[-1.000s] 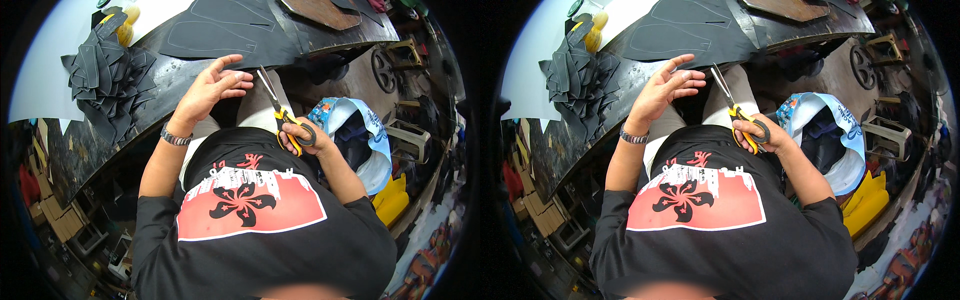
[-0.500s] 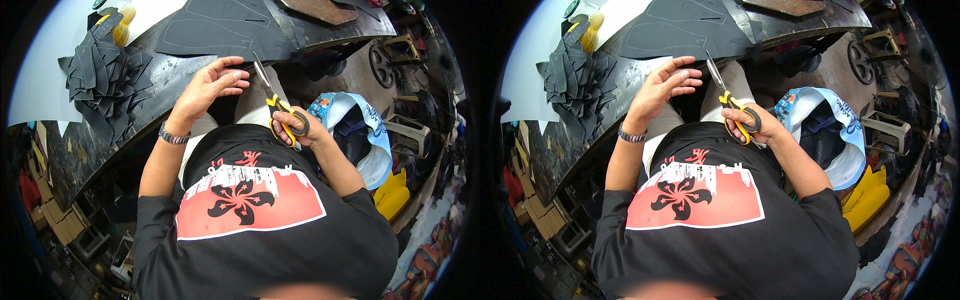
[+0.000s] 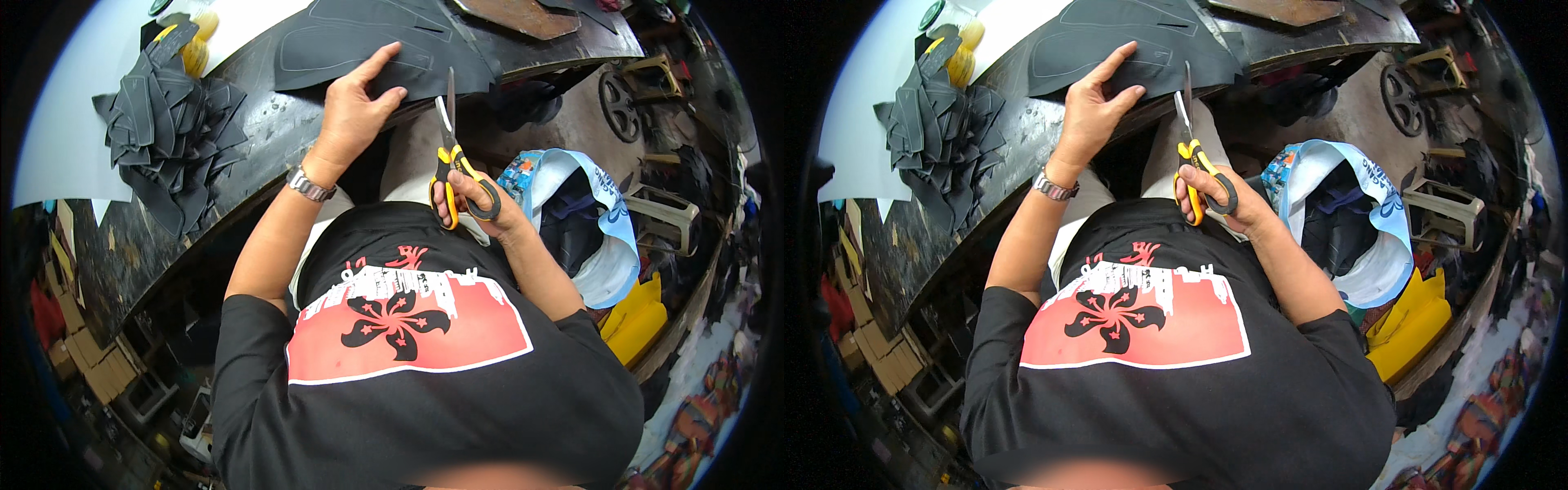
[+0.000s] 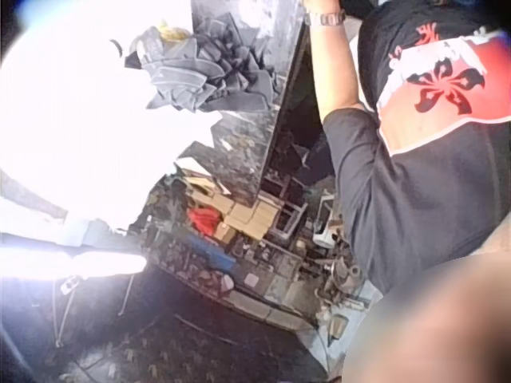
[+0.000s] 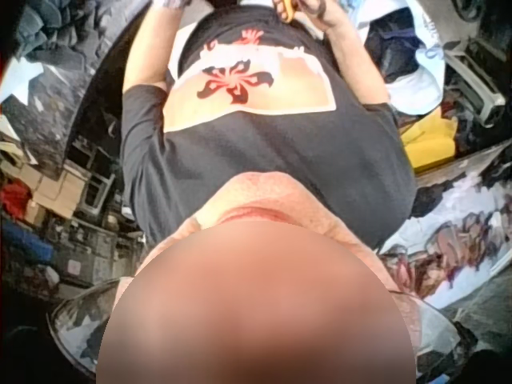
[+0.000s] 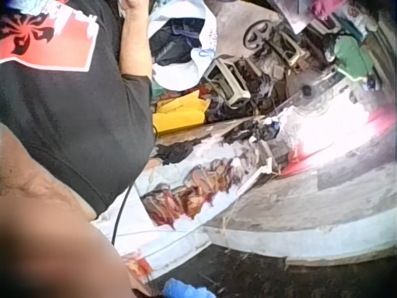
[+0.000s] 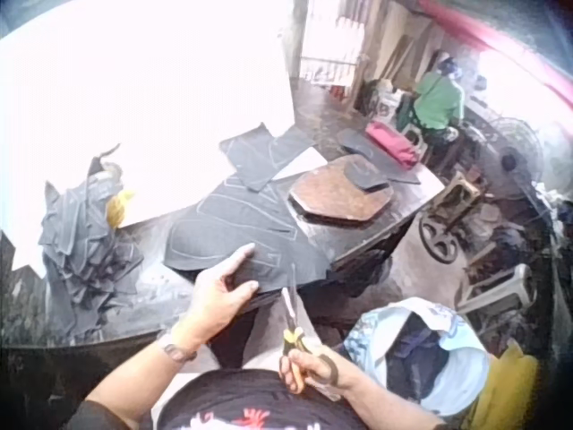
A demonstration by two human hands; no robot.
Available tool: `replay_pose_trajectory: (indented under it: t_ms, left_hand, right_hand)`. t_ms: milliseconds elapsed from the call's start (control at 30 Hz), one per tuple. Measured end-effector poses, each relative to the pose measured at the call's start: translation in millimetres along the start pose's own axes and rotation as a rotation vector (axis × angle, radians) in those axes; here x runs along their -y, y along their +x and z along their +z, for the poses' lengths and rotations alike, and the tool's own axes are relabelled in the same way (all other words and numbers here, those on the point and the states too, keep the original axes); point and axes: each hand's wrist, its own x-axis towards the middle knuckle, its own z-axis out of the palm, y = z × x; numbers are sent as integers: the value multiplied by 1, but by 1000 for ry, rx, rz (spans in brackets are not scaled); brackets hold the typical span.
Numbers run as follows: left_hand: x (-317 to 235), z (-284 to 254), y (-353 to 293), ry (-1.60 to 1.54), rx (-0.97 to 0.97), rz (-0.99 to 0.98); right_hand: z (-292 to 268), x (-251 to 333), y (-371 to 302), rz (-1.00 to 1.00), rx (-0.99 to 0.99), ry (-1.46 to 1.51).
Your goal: The person uses shears to cut black leather pieces along marked outlines on a workbench. They repeatedly reposition the material and trim edges to match the pattern, stacking finished pieces aside as they work.
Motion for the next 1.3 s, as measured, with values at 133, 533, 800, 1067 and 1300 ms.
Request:
replay_pose_trajectory:
  t_ms: [133,533,800,1067,1300]
  left_hand:
    - [-3,2,-17,368,11,103]
    - [6,14,-26,489,124,235]
    - [-5,9,-19,276,20,37]
    - [-14,18,-34,-398,-147,-180]
    - [-16,28,-36,-246,-120,-144]
  right_hand:
    - [6,-6,10,1,-33,36]
    - [-2,-18,21,22,-36,26]
    - [6,-14,18,-30,-71,57]
    - [19,-14,22,-101,-60,-221]
    - [20,-19,22,-120,-126,-332]
